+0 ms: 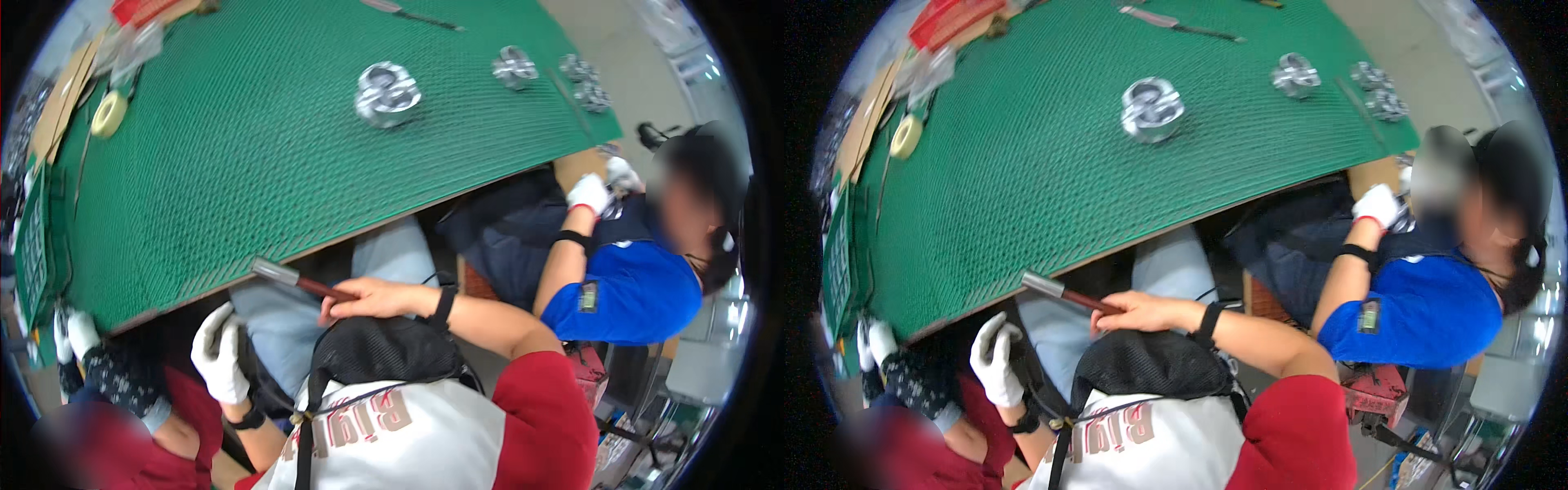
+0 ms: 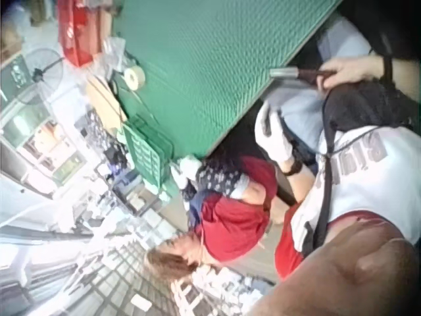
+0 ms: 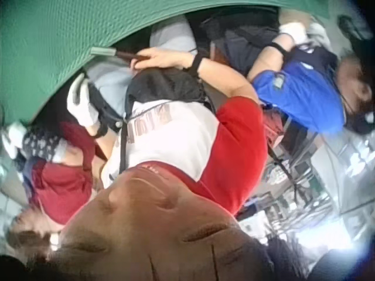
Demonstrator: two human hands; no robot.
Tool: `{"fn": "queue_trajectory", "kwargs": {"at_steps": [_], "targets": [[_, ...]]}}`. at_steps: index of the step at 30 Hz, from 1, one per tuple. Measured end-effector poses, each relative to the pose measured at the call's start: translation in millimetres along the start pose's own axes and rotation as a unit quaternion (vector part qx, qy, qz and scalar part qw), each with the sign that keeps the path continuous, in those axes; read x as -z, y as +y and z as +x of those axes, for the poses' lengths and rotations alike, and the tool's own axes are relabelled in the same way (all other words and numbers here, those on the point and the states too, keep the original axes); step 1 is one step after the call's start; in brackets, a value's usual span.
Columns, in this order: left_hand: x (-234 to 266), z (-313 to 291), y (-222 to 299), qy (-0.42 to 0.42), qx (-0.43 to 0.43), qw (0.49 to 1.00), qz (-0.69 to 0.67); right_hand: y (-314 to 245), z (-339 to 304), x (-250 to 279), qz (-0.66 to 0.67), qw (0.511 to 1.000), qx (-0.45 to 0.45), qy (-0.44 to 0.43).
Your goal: Assembling connecting rods and pistons at a production workbench.
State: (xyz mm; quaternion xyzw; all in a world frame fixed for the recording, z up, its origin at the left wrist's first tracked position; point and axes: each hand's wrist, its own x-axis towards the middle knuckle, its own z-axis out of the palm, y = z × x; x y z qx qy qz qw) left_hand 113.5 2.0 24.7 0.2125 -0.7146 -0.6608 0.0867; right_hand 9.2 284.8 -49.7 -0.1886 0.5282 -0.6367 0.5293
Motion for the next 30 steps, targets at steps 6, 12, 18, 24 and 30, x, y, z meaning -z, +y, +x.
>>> {"fn": "queue_trajectory", "kwargs": {"at_steps": [6,12,18,24,30], "targets": [[-10.0,9.1,-3.0,-0.031,-0.028,0.998,-0.050,-7.2,-73.6,7.0,-0.101,0.985,-0.056,0.131],[-20.0,42.4,31.3,-0.130,-0.067,0.988,-0.050,10.7,-195.6,-11.2,-0.018,0.948,-0.153,0.278],[-35.5,56.2,41.8,-0.137,-0.035,0.990,-0.028,-44.4,-122.6,16.8,-0.113,0.886,0.107,0.436],[-31.5,43.8,44.4,-0.161,0.007,0.984,-0.079,-113.4,-51.2,70.0,0.051,0.781,0.283,0.554],[-22.0,58.6,46.2,-0.095,0.034,0.995,-0.026,-139.5,-21.7,134.4,0.066,0.756,0.283,0.586]]}}
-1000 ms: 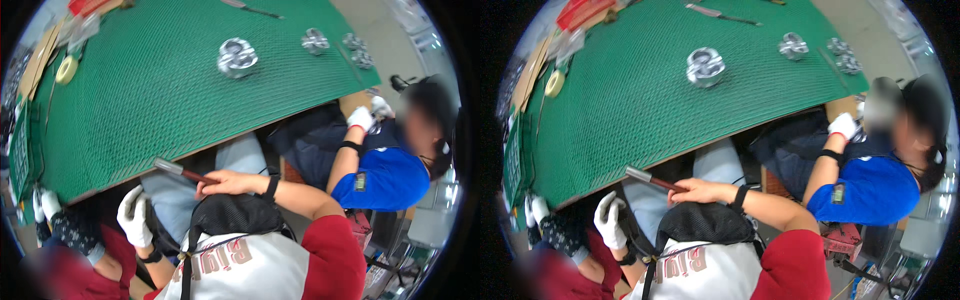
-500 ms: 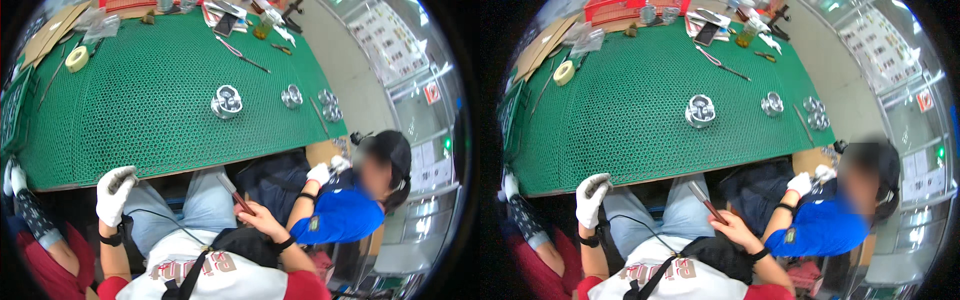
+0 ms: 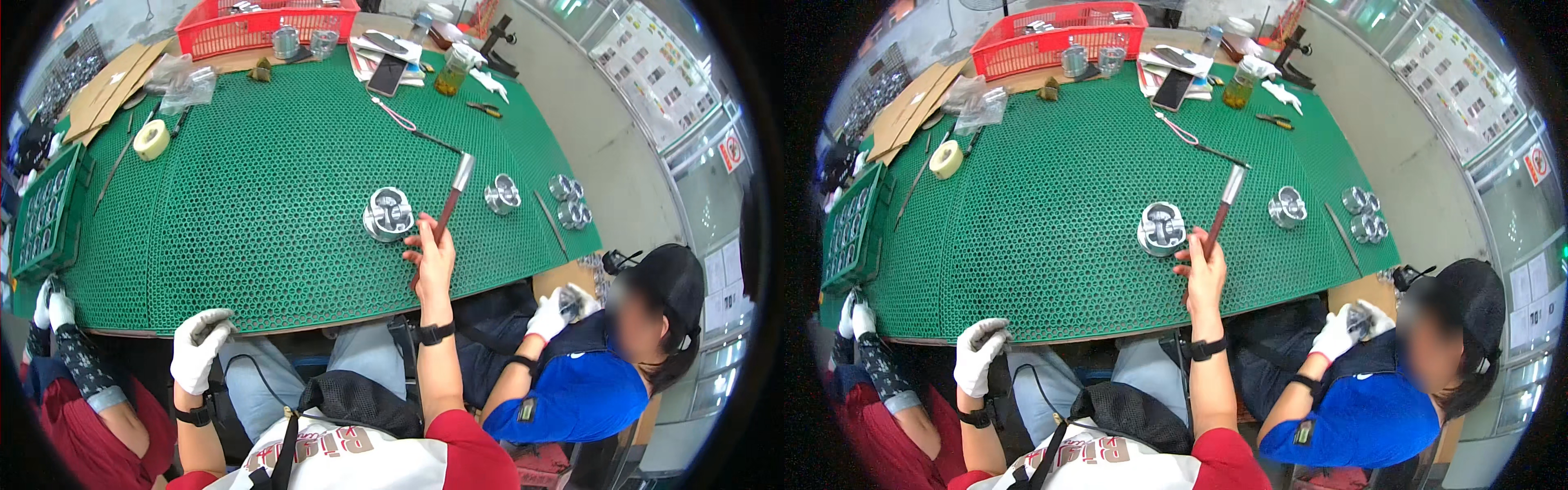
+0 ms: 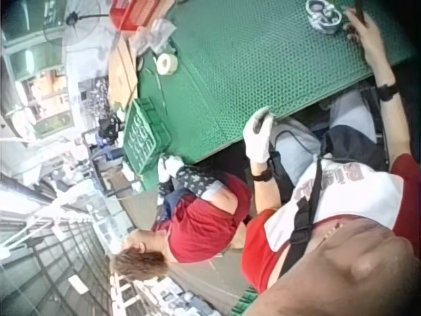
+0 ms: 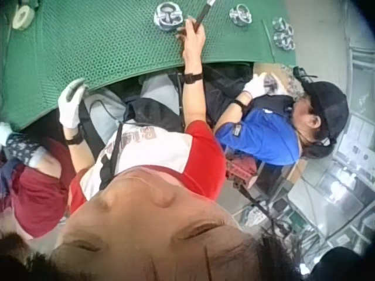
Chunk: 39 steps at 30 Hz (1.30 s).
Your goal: Assembling connecting rods and pistons at a production workbench.
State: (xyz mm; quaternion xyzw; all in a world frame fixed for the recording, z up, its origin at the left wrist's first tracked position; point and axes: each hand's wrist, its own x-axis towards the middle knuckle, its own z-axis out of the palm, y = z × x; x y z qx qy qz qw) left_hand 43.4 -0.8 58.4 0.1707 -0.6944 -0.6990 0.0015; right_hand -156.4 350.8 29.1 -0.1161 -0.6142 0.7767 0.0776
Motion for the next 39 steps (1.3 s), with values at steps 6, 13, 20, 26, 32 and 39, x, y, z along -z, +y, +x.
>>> {"fn": "queue_trajectory", "kwargs": {"at_steps": [6,13,20,26,32,39], "targets": [[-43.4,44.4,54.7,-0.104,-0.029,0.994,0.032,11.6,12.0,-9.7,-0.002,0.990,-0.043,-0.137],[-125.5,111.2,75.0,-0.194,-0.162,0.925,0.283,7.0,-49.3,-11.1,-0.026,0.996,-0.027,-0.084],[-133.4,105.8,22.4,-0.060,-0.122,0.986,0.101,24.0,-78.7,-30.9,0.102,0.956,-0.104,-0.256],[-101.8,90.7,11.7,0.078,-0.117,0.982,0.125,37.6,-80.6,-55.4,-0.004,0.928,-0.097,-0.359],[-86.3,105.2,-5.1,-0.005,-0.104,0.991,0.086,47.6,-92.5,-69.5,-0.041,0.940,-0.069,-0.332],[-39.5,96.0,14.9,-0.022,-0.121,0.992,0.016,4.3,-136.4,-128.0,-0.076,0.946,-0.098,-0.301]]}}
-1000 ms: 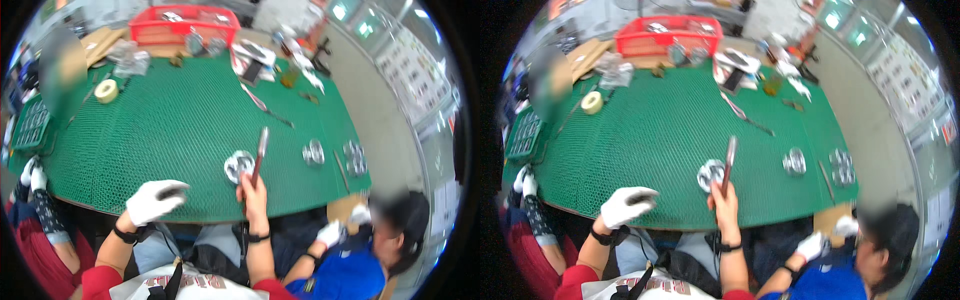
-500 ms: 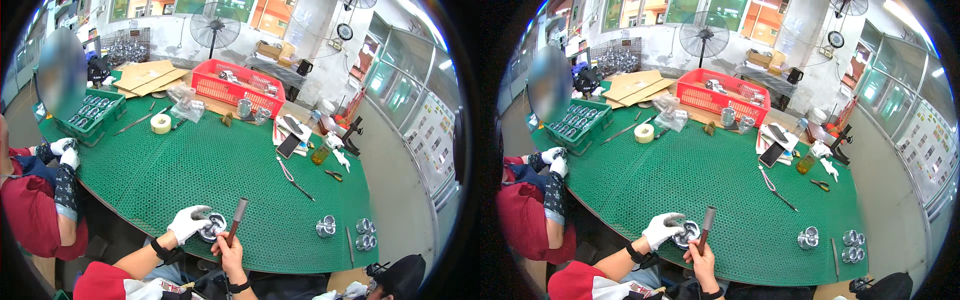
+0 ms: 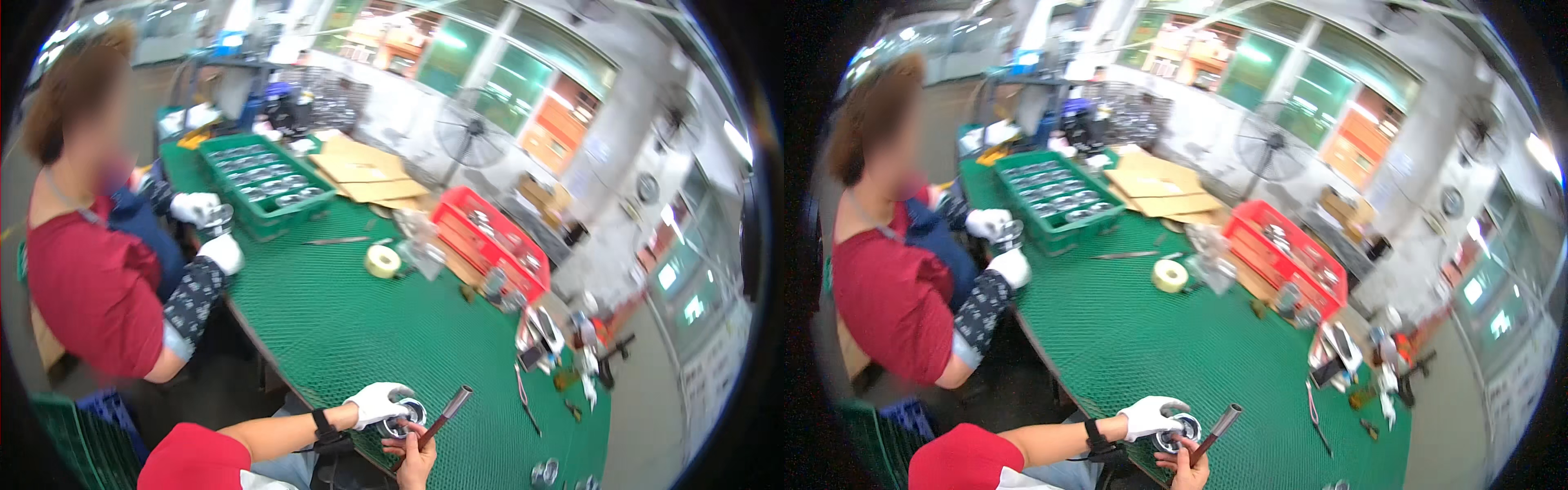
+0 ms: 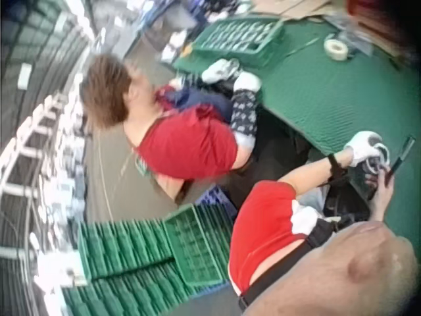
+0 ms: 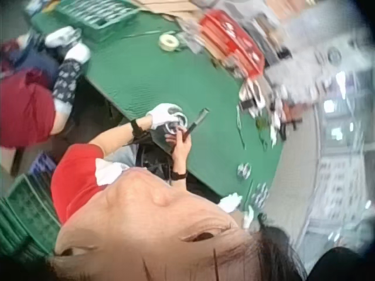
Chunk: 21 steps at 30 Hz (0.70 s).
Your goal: Assembling connecting rods and pistons at a production workbench.
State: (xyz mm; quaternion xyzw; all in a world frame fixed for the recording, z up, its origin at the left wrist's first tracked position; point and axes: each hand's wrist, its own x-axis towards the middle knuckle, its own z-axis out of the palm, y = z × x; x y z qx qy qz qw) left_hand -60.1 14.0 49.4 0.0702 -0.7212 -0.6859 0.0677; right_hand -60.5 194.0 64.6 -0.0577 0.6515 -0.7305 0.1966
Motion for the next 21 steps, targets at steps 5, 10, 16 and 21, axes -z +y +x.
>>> {"fn": "queue_trajectory", "kwargs": {"at_steps": [5,10,16,21], "targets": [[38.6,-1.6,-12.0,0.058,0.007,0.998,0.011,-1.0,2.9,-19.0,-0.138,0.988,-0.034,-0.067],[55.4,-18.5,-38.9,0.065,0.029,0.991,0.111,17.3,-19.7,41.8,-0.357,0.911,0.207,0.020],[70.3,-4.6,-40.6,0.157,-0.046,0.970,0.181,-8.4,-43.8,68.7,-0.406,0.890,0.177,0.111],[61.1,-28.1,-24.4,0.220,-0.073,0.953,0.194,12.0,-37.1,69.1,-0.384,0.897,0.196,0.102]]}}
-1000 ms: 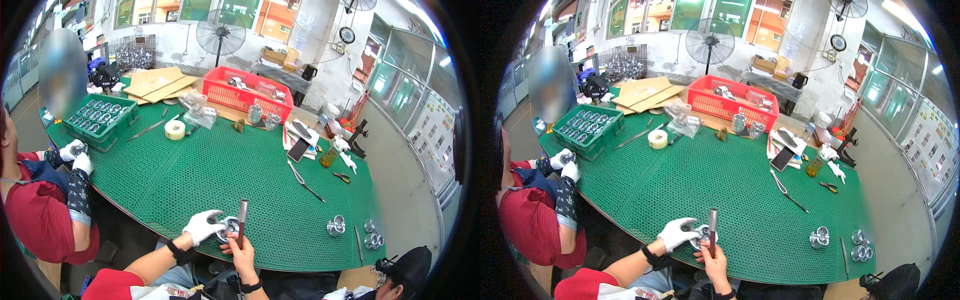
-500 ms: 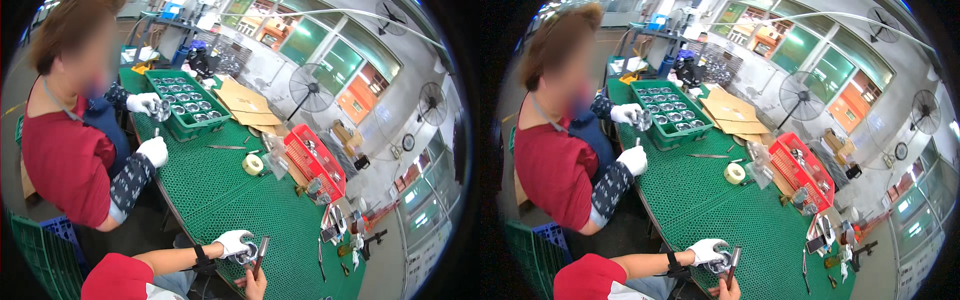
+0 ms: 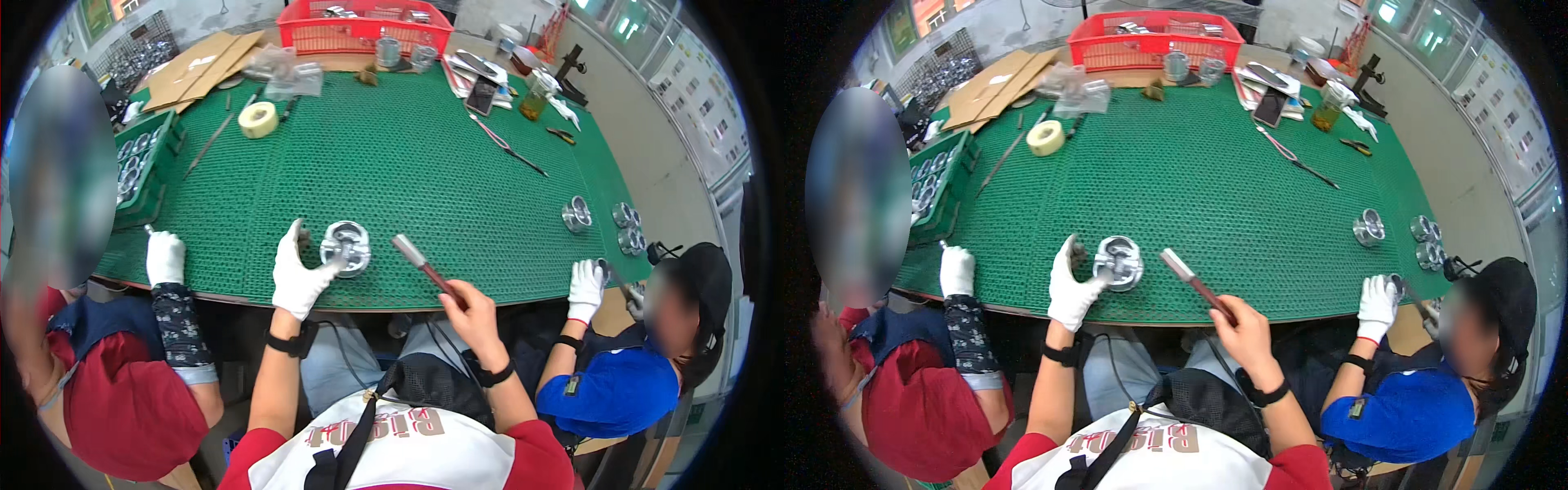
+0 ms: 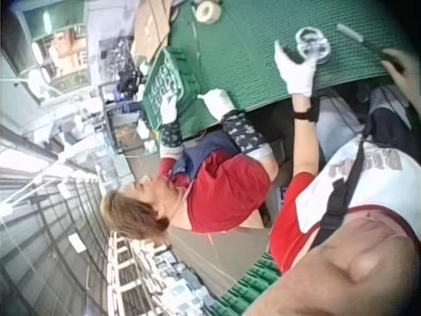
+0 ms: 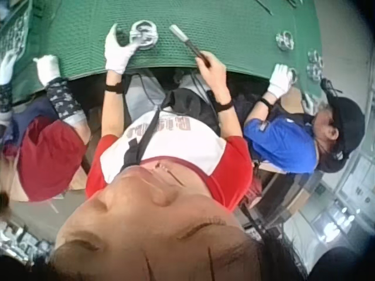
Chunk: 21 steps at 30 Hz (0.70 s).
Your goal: Assembling connecting rods and pistons at a production workbench.
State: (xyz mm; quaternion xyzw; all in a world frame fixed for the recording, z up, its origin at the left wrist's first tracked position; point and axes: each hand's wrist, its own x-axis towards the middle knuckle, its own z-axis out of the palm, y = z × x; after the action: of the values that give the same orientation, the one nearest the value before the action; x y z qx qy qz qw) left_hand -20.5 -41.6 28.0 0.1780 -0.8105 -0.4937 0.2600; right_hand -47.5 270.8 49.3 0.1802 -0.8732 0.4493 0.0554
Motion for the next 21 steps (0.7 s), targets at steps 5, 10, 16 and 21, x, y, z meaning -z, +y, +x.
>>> {"fn": "queue_trajectory", "kwargs": {"at_steps": [5,10,16,21], "targets": [[-27.3,-22.6,20.0,-0.042,-0.055,0.982,0.177,12.6,-5.3,-10.5,-0.070,0.993,0.097,-0.020],[-25.4,-25.5,12.5,-0.038,-0.099,0.985,0.137,17.1,3.3,-5.7,-0.142,0.969,0.197,-0.050],[-29.1,-23.9,24.7,-0.061,-0.058,0.992,0.094,10.4,29.9,8.1,-0.176,0.958,0.222,-0.050],[-31.4,-30.1,14.9,-0.003,-0.089,0.987,0.136,18.6,22.7,3.0,-0.148,0.968,0.190,-0.064]]}}
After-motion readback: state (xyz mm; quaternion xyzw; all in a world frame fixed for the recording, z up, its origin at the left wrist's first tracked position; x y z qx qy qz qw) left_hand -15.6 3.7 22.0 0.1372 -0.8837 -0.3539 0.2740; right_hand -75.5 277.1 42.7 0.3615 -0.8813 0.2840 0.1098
